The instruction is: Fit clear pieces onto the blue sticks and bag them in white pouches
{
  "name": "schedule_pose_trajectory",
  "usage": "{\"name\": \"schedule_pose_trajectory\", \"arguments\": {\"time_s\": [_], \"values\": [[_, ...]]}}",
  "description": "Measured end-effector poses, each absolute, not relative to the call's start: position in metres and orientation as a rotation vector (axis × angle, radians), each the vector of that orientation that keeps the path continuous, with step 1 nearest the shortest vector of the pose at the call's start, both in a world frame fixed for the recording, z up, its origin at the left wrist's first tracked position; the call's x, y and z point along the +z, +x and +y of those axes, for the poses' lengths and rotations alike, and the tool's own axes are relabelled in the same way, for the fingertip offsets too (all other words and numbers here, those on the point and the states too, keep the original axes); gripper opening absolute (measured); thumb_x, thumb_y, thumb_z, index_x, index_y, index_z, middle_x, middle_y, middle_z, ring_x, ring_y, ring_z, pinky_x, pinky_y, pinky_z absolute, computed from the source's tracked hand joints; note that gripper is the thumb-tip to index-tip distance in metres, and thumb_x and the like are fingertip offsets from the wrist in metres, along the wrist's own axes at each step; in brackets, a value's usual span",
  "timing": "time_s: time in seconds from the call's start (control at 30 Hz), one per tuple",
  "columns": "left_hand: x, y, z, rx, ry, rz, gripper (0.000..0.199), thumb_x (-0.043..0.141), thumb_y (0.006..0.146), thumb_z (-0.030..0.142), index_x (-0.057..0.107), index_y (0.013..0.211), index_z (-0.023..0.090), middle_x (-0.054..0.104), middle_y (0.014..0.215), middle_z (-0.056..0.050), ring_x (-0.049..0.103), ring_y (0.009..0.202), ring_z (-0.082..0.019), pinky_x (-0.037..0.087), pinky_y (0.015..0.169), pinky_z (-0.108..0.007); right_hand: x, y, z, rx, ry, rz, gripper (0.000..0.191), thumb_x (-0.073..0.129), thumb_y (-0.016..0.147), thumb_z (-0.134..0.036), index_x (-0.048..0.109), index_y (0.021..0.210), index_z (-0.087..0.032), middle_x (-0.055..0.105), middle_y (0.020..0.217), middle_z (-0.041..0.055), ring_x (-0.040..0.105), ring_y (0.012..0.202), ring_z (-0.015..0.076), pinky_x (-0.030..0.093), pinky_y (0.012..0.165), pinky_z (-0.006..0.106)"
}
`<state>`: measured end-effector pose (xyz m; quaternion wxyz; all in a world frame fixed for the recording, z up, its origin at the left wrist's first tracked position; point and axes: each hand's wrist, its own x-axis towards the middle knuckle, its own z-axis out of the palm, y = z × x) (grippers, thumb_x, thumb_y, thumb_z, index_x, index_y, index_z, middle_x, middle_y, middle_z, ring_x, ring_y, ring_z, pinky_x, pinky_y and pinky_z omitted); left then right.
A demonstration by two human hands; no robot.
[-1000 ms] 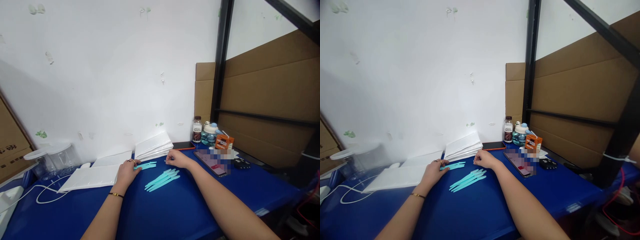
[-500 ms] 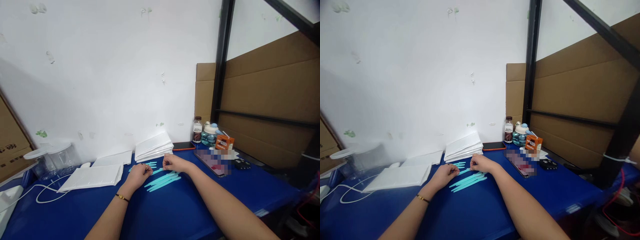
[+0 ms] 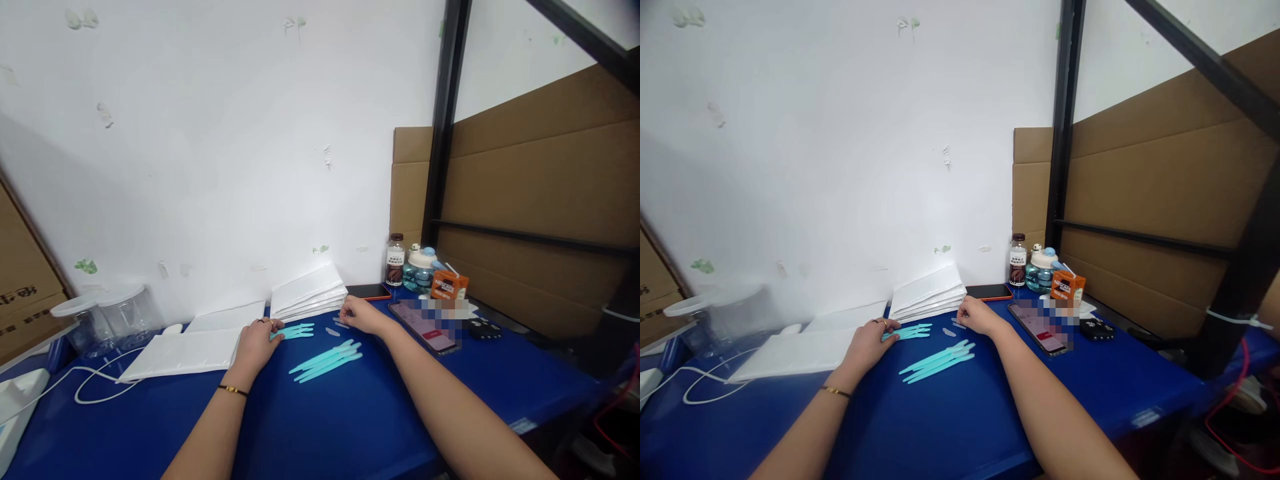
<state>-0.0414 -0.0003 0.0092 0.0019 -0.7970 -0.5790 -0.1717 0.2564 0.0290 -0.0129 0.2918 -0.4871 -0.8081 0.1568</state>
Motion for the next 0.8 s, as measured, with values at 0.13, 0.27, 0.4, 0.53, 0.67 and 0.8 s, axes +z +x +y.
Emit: {"name": "schedule_pose_trajectory", "arguments": {"time_s": [0.13,0.27,0.4,0.53,0.67,0.8], "values": [[0.014,-0.024,-0.012,-0.637,-2.742,-1.705,0.025,0.048,0.079,0.039,0.065,0.088,0.024,0.064,0.087,-0.001,0.056,0.076,-0.015,0.038,0.068,-0.024,-0.003,0.247,0.016,0.793,-1.2,-2.403,0.023,0.067,0.066,-0.035,0.07,0.076,-0.015,0.062,0.067,0.0004,0.053,0.059,0.0103,0.038,0.054,0.018],[0.014,-0.008,-0.024,-0.604,-2.952,-1.658,0.033,0.05,0.075,0.048,0.066,0.087,0.022,0.064,0.084,-0.001,0.055,0.072,-0.014,0.037,0.061,-0.022,0.0,0.238,0.01,0.88,-1.14,-2.512,0.026,0.069,0.063,-0.038,0.07,0.074,-0.014,0.058,0.06,-0.0017,0.05,0.054,0.0081,0.035,0.049,0.017],[0.01,-0.004,-0.023,-0.515,-2.998,-1.608,0.026,0.051,0.075,0.041,0.066,0.082,0.021,0.064,0.078,-0.001,0.055,0.071,-0.014,0.034,0.058,-0.021,-0.005,0.231,0.011,0.876,-1.128,-2.406,0.024,0.066,0.067,-0.036,0.067,0.074,-0.014,0.057,0.061,-0.0017,0.048,0.054,0.0078,0.035,0.049,0.017],[0.008,-0.008,-0.017,-0.516,-2.914,-1.589,0.02,0.046,0.079,0.03,0.064,0.075,0.02,0.064,0.074,-0.001,0.054,0.067,-0.013,0.033,0.06,-0.022,-0.006,0.229,0.011,0.847,-1.133,-2.292,0.022,0.064,0.07,-0.035,0.063,0.077,-0.014,0.055,0.063,-0.0019,0.046,0.055,0.0081,0.034,0.049,0.017],[0.01,-0.01,-0.016,-0.632,-2.791,-1.643,0.025,0.041,0.083,0.034,0.062,0.082,0.021,0.065,0.082,-0.002,0.056,0.072,-0.014,0.035,0.065,-0.022,-0.001,0.228,0.009,0.823,-1.099,-2.206,0.02,0.061,0.072,-0.034,0.06,0.075,-0.014,0.054,0.062,-0.0021,0.044,0.055,0.0081,0.035,0.049,0.018],[0.014,-0.007,-0.016,-0.586,-2.815,-1.647,0.029,0.04,0.084,0.041,0.063,0.088,0.022,0.065,0.083,0.0,0.057,0.075,-0.015,0.036,0.066,-0.022,0.002,0.225,0.007,0.875,-1.051,-2.148,0.021,0.058,0.075,-0.035,0.059,0.076,-0.014,0.055,0.06,-0.0022,0.045,0.053,0.0084,0.035,0.049,0.018]]}}
